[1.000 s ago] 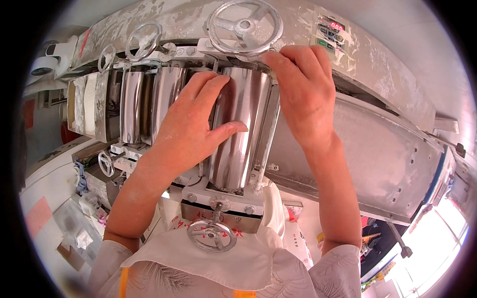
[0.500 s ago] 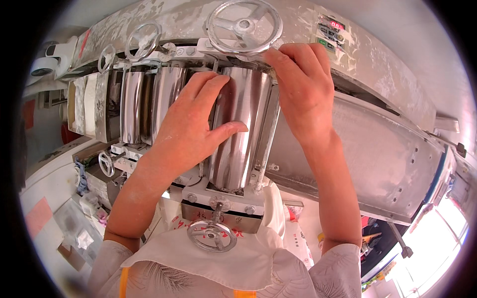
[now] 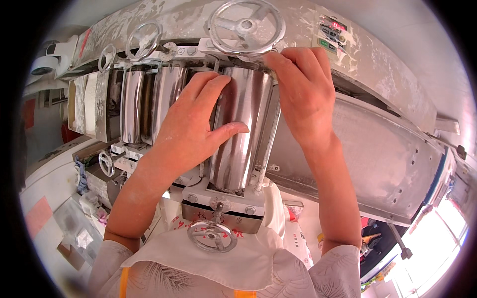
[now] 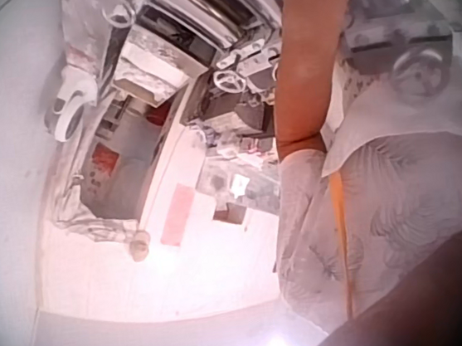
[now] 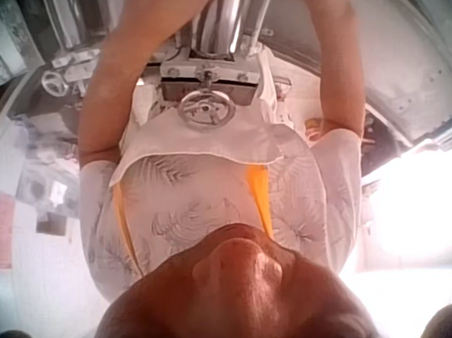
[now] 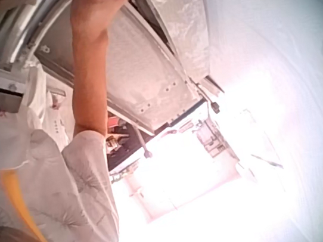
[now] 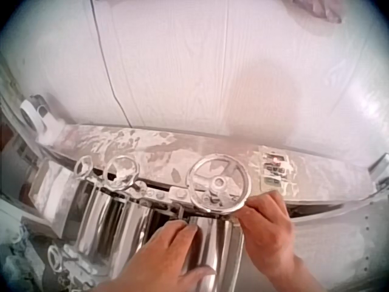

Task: The person adjusts the rollers of a dough sheeter by turning the handwheels and uses a marker to write on the wheels. They also use a small metal tool to scrape or adjust parts of the machine.

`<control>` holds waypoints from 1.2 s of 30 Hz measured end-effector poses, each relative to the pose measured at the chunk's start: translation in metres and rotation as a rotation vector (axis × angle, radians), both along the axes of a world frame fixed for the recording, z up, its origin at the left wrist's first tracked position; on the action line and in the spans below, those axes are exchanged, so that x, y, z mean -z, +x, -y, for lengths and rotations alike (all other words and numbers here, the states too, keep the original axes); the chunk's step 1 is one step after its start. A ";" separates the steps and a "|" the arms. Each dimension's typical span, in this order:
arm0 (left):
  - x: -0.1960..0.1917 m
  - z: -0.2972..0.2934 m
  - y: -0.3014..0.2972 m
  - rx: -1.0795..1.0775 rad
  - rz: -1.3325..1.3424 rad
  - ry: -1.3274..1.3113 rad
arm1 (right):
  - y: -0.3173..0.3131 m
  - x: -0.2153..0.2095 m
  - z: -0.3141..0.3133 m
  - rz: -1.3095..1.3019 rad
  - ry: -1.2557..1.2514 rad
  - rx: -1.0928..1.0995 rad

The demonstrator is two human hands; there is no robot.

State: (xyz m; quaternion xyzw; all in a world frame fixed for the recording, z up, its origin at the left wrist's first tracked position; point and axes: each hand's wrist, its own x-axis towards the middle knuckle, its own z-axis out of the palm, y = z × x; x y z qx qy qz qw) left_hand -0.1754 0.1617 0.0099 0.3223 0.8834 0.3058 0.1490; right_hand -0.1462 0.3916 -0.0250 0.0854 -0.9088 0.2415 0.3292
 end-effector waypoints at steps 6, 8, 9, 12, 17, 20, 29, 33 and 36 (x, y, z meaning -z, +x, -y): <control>-0.002 0.000 0.000 -0.007 0.010 -0.003 | 0.002 -0.001 0.001 0.003 -0.017 0.017; -0.002 -0.001 0.000 -0.004 0.012 -0.001 | 0.000 0.000 -0.001 0.006 -0.014 0.013; -0.001 -0.001 0.000 -0.004 0.014 -0.001 | -0.001 0.000 -0.001 0.007 -0.013 0.011; -0.002 0.000 0.000 -0.004 0.016 -0.001 | 0.000 0.001 0.001 0.011 -0.011 0.022; -0.002 0.000 0.000 -0.006 0.017 0.004 | 0.004 0.000 0.002 0.007 -0.026 0.012; -0.001 0.000 0.000 -0.004 0.010 0.008 | 0.001 0.000 0.002 0.004 -0.029 0.021; -0.002 0.000 0.001 -0.009 0.014 0.000 | 0.004 0.001 0.002 0.016 -0.043 0.014; -0.001 0.000 0.000 -0.004 0.008 0.005 | 0.000 0.000 0.002 0.013 -0.028 0.033; -0.001 0.000 0.000 -0.001 0.011 0.007 | -0.001 0.002 0.002 -0.001 -0.027 0.031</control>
